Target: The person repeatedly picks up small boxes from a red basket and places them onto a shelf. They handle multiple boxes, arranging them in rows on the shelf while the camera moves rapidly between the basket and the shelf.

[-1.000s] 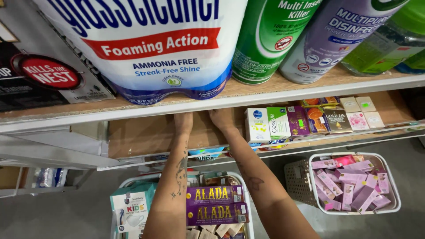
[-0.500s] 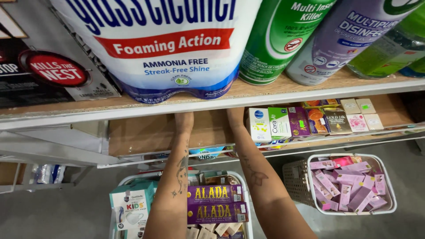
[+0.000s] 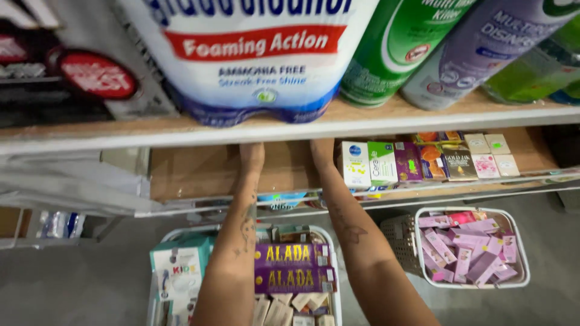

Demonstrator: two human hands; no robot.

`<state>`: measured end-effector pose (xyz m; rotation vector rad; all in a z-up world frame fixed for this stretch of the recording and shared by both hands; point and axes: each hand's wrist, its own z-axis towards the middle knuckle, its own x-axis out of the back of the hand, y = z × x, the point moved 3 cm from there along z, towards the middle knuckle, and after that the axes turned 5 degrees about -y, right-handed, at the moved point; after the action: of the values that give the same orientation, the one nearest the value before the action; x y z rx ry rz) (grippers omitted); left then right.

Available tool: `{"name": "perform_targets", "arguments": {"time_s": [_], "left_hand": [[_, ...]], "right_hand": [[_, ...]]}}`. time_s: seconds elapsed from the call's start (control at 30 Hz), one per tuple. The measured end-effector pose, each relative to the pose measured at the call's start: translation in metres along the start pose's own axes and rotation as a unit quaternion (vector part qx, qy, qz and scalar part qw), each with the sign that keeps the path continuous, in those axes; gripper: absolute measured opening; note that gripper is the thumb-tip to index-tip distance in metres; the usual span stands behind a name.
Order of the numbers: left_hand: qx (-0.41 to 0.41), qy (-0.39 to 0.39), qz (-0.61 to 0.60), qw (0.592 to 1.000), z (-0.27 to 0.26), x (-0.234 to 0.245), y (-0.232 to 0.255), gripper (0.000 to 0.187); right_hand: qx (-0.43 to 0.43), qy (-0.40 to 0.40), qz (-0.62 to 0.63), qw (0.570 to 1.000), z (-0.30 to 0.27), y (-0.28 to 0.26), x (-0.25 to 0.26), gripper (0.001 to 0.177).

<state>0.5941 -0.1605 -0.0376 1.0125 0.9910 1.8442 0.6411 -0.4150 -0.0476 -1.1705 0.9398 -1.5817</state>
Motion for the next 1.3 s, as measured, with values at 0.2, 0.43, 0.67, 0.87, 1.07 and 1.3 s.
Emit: {"name": "perform_targets", "arguments": {"time_s": [0.2, 0.43, 0.67, 0.87, 1.07, 1.3], "left_hand": [[-0.011, -0.032, -0.069, 0.997, -0.057, 0.138, 0.19, 0.048], [0.245, 0.043, 0.029, 0.968, -0.319, 0.342, 0.202, 0.034], [0.258, -0.008, 0.129, 0.957, -0.487, 0.382, 0.114, 0.017], [0.249, 0.033, 0.193, 0.949, -0.426, 0.361, 0.126, 0.045], [0.241, 0.008, 0.146, 0.959, -0.375, 0.351, 0.073, 0.082], [0.275, 0.057, 0.137, 0.95, -0.348, 0.358, 0.215, 0.071]], "right_hand": [[0.035, -0.014, 0.102, 0.994, -0.117, -0.245, 0.025, 0.05], [-0.032, -0.307, -0.03, 0.951, -0.363, -0.329, -0.019, 0.043], [0.015, -0.486, -0.026, 0.873, -0.468, -0.336, -0.091, 0.051], [-0.085, -0.396, -0.111, 0.907, -0.422, -0.309, -0.17, 0.068], [-0.246, -0.315, 0.07, 0.914, -0.41, -0.183, -0.215, 0.076], [0.02, -0.312, 0.021, 0.95, -0.386, -0.369, -0.129, 0.093]]}}
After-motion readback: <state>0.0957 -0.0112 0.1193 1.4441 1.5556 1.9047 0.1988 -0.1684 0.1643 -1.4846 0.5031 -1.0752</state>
